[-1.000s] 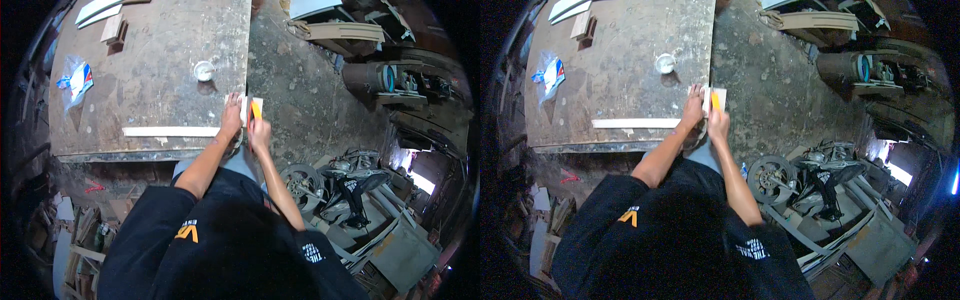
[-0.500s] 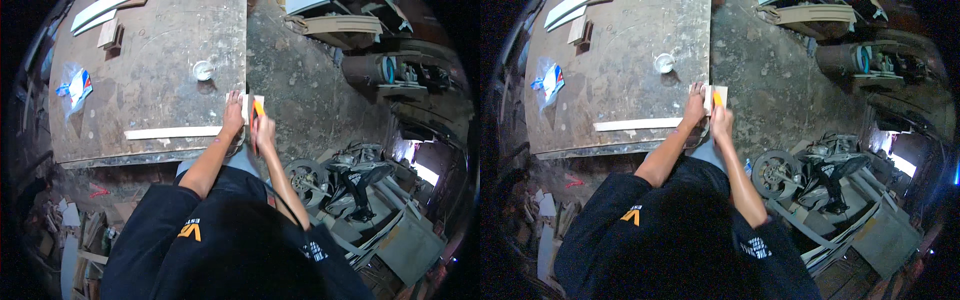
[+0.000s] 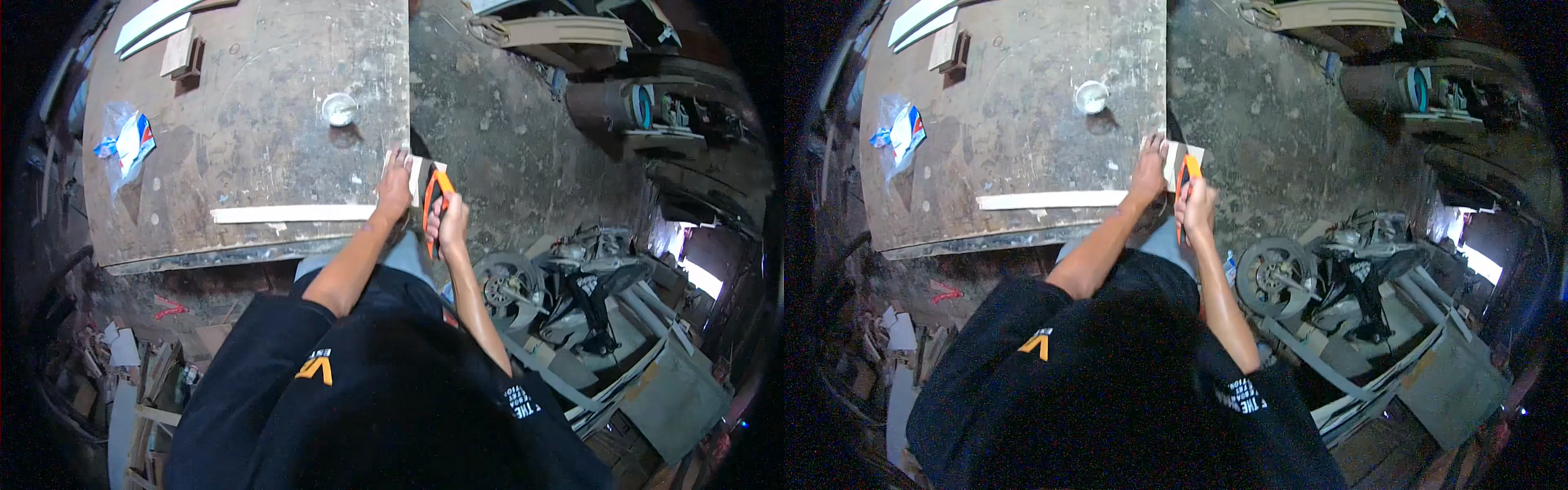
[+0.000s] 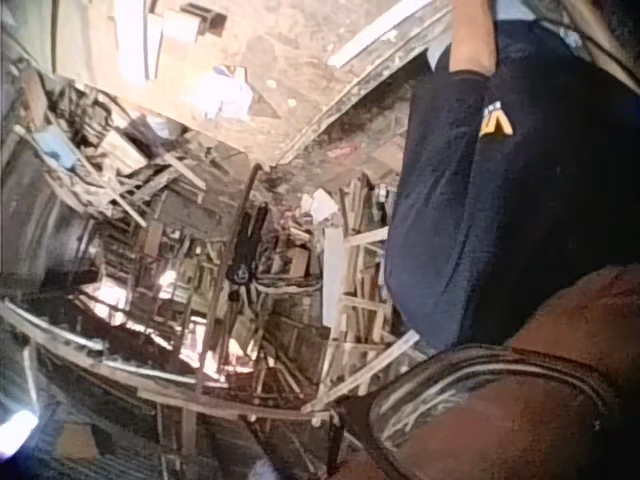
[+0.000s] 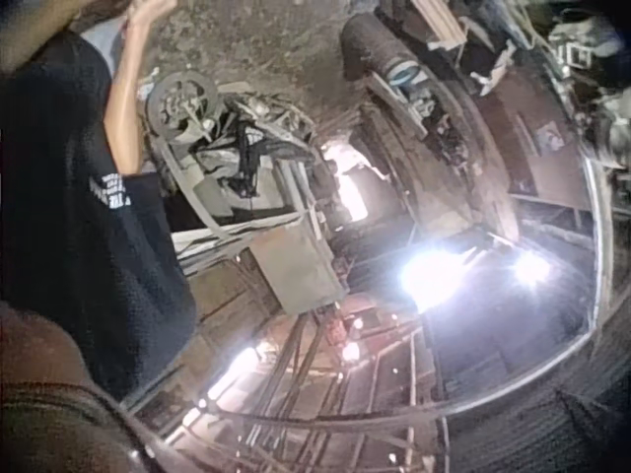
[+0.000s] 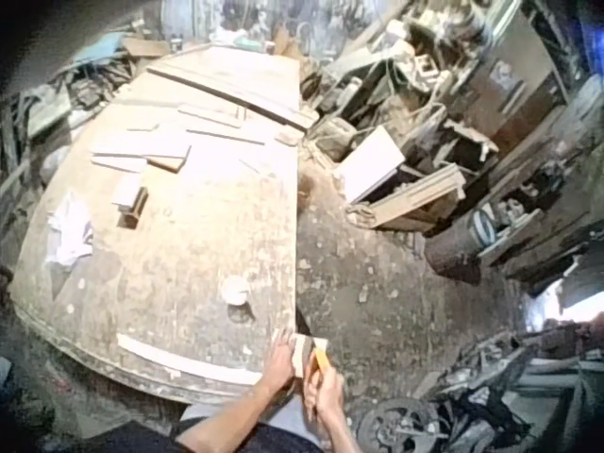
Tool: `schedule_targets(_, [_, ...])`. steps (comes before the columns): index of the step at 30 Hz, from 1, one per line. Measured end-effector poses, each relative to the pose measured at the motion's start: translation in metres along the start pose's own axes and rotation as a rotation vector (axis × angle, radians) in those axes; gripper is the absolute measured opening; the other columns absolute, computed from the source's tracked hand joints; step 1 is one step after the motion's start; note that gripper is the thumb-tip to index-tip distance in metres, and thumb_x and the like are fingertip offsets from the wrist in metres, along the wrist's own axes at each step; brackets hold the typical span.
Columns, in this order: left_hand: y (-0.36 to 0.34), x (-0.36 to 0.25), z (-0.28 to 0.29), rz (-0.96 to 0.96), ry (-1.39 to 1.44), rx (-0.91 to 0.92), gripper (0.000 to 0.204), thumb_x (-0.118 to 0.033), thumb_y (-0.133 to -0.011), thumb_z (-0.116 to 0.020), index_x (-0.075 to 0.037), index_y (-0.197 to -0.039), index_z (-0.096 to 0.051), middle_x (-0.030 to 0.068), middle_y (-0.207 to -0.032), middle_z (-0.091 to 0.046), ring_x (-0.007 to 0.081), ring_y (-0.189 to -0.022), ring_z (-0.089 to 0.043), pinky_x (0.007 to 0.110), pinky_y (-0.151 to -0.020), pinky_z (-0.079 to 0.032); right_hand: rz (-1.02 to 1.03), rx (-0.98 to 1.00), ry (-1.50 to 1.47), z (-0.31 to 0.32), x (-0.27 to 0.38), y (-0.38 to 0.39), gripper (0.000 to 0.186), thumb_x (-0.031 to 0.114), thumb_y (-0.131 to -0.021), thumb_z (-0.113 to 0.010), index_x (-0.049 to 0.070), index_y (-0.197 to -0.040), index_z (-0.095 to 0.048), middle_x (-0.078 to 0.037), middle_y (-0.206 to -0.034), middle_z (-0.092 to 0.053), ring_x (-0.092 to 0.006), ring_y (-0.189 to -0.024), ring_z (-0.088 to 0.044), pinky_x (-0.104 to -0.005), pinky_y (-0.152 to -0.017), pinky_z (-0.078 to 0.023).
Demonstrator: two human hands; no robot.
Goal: Sawing a rectangular piece of wood into two parts on a workbench using a hand saw.
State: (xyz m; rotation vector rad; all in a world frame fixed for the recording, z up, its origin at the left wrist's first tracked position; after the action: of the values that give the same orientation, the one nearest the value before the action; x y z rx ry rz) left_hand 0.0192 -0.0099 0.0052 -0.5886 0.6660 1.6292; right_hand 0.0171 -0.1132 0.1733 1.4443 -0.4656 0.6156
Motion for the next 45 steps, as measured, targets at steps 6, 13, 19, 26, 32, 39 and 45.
schedule_targets(6, [0.003,-0.012,0.019,0.032,0.046,0.003,0.087,0.003,-0.060,-0.077,0.007,-0.141,-0.045,0.0217,-0.156,-0.031,0.0407,-0.146,-0.026,0.040,-0.118,-0.033,0.005,0.066,0.004,0.007,0.012,-0.005,0.043,0.045,-0.095,-0.041,0.011,-0.069,-0.042,0.002,-0.050,-0.037,-0.0093,-0.036,-0.032,-0.0266,-0.033,-0.026])
schedule_targets(13, [0.004,-0.008,0.022,0.078,0.011,0.011,0.087,-0.002,-0.064,-0.080,0.005,-0.142,-0.044,0.0183,-0.158,-0.028,0.0392,-0.147,-0.024,0.040,-0.117,-0.034,0.089,0.102,0.084,0.010,-0.007,0.006,0.041,0.039,-0.099,-0.040,0.009,-0.072,-0.045,0.001,-0.052,-0.040,-0.0092,-0.039,-0.035,-0.0260,-0.037,-0.029])
schedule_targets(19, [-0.002,-0.001,0.020,0.116,-0.023,0.074,0.081,0.001,-0.069,-0.075,0.005,-0.143,-0.044,0.0193,-0.159,-0.027,0.0396,-0.147,-0.024,0.041,-0.118,-0.033,0.116,0.088,0.096,0.015,-0.014,0.008,0.043,0.042,-0.100,-0.038,0.009,-0.074,-0.045,0.001,-0.052,-0.040,-0.0100,-0.039,-0.037,-0.0274,-0.038,-0.030])
schedule_targets(26, [-0.003,-0.005,0.013,0.088,-0.079,0.060,0.077,0.007,-0.070,-0.070,0.005,-0.142,-0.044,0.0204,-0.158,-0.027,0.0402,-0.147,-0.023,0.040,-0.117,-0.034,0.298,0.027,0.157,0.011,-0.030,-0.035,0.047,0.035,-0.099,-0.041,0.008,-0.061,-0.045,-0.001,-0.050,-0.044,-0.0117,-0.039,-0.041,-0.0278,-0.038,-0.030])
schedule_targets(32, [0.000,0.000,0.019,0.131,-0.027,0.014,0.076,0.007,-0.069,-0.071,0.003,-0.141,-0.047,0.0184,-0.157,-0.030,0.0396,-0.146,-0.026,0.041,-0.113,-0.040,0.184,0.054,0.118,0.014,-0.033,0.004,0.044,0.039,-0.097,-0.038,0.010,-0.063,-0.043,0.001,-0.048,-0.040,-0.0111,-0.037,-0.036,-0.0298,-0.037,-0.029])
schedule_targets(39, [-0.003,-0.012,0.019,0.216,0.041,0.096,0.072,0.014,-0.069,-0.063,0.002,-0.139,-0.051,0.0162,-0.157,-0.032,0.0354,-0.147,-0.026,0.037,-0.119,-0.031,0.307,-0.073,0.247,-0.006,-0.017,-0.053,0.047,0.034,-0.093,-0.046,0.002,-0.059,-0.049,-0.005,-0.049,-0.045,-0.0167,-0.042,-0.044,-0.0354,-0.043,-0.033])
schedule_targets(45, [-0.009,-0.007,0.017,0.168,-0.027,-0.002,0.066,0.010,-0.073,-0.065,0.002,-0.137,-0.052,0.0158,-0.156,-0.033,0.0397,-0.144,-0.029,0.042,-0.112,-0.042,0.308,-0.024,0.250,0.006,-0.025,-0.021,0.049,0.041,-0.098,-0.038,0.009,-0.061,-0.044,0.001,-0.047,-0.039,-0.0112,-0.036,-0.036,-0.0276,-0.035,-0.025])
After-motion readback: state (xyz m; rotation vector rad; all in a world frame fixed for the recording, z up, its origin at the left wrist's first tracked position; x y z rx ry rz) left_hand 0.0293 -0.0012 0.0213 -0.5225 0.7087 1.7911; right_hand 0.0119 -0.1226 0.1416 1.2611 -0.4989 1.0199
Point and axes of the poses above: each hand's wrist, its own y-axis away from the middle knuckle, its own z-axis out of the back of the hand, x = y × z, the point moved 2 cm from there along -y, towards the middle knuckle
